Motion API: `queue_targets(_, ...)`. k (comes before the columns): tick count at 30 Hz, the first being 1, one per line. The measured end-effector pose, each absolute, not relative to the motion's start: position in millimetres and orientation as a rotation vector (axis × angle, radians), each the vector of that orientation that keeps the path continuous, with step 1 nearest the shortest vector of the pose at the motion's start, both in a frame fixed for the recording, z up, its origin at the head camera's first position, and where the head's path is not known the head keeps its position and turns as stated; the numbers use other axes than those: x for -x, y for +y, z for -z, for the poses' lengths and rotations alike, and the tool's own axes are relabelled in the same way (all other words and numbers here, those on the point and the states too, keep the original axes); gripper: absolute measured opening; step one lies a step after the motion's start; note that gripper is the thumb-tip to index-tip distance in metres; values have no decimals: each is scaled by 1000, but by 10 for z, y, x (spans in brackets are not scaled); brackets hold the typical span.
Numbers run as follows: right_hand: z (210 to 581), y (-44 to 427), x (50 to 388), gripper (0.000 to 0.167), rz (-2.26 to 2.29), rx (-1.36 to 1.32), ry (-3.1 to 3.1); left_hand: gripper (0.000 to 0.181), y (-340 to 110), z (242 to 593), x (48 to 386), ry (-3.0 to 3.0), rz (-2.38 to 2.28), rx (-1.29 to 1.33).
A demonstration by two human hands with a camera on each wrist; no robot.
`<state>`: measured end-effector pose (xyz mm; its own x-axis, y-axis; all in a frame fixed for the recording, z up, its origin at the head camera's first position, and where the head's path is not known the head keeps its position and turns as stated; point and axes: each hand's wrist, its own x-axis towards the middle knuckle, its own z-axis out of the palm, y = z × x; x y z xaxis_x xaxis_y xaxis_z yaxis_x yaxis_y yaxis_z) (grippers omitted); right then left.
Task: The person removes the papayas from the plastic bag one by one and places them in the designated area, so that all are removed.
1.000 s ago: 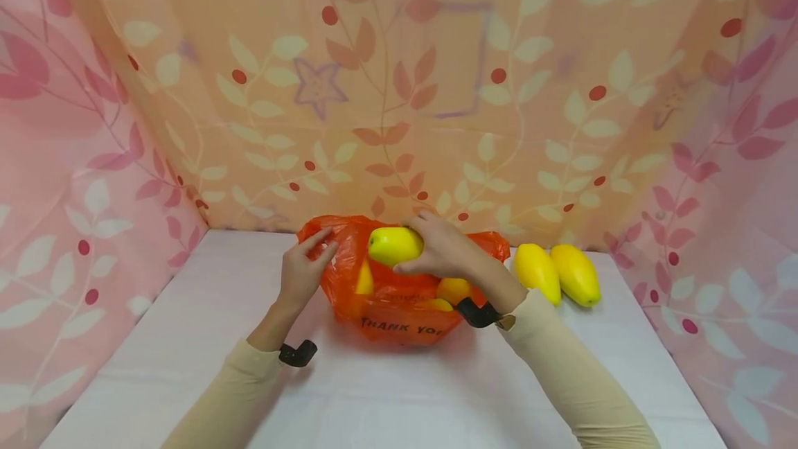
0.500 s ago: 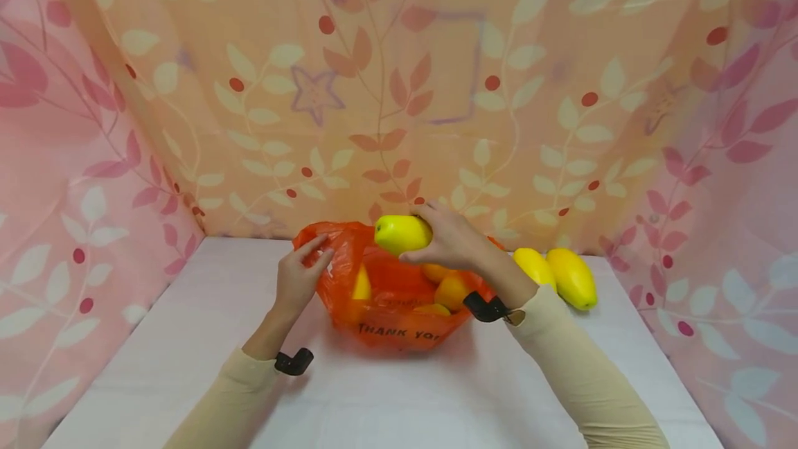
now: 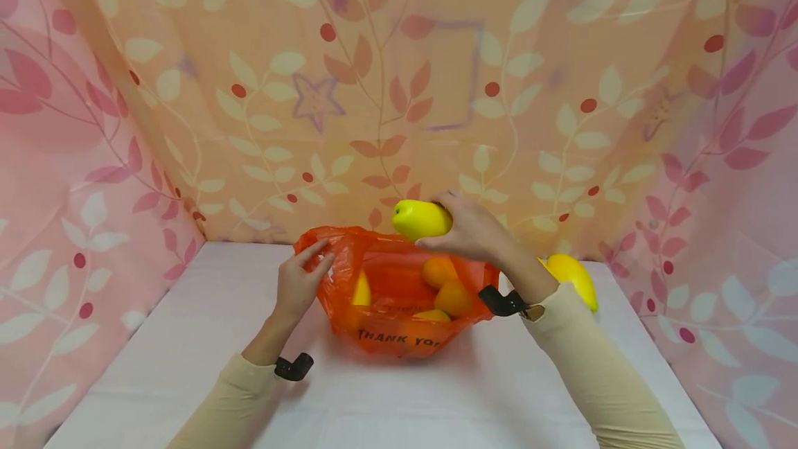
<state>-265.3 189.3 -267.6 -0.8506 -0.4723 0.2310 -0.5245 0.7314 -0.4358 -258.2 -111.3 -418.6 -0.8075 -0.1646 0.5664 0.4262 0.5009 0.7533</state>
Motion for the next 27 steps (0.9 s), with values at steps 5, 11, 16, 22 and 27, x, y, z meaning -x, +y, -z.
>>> queue_targets(5,2591,1999,2668,60,-757,-780,-2823,34,-1110,4185,2577,-2168,1305,208)
queue_targets(11,2517,2139,2668,68,-758,-692,-2838,34,-1110,4192,2581,-2161,1317,206)
queue_targets(16,2479,2254,2682,62,-792,-661,-2802,34,-1109,4197,2590,-2150,1319,209)
queue_targets(22,2423,2400,2694,65,-773,-596,-2802,34,-1103,4177,2579,-2150,1332,206)
queue_targets(27,2411,2534,2699,63,-797,-534,-2800,35,-1100,4162,2571,-2160,1344,198)
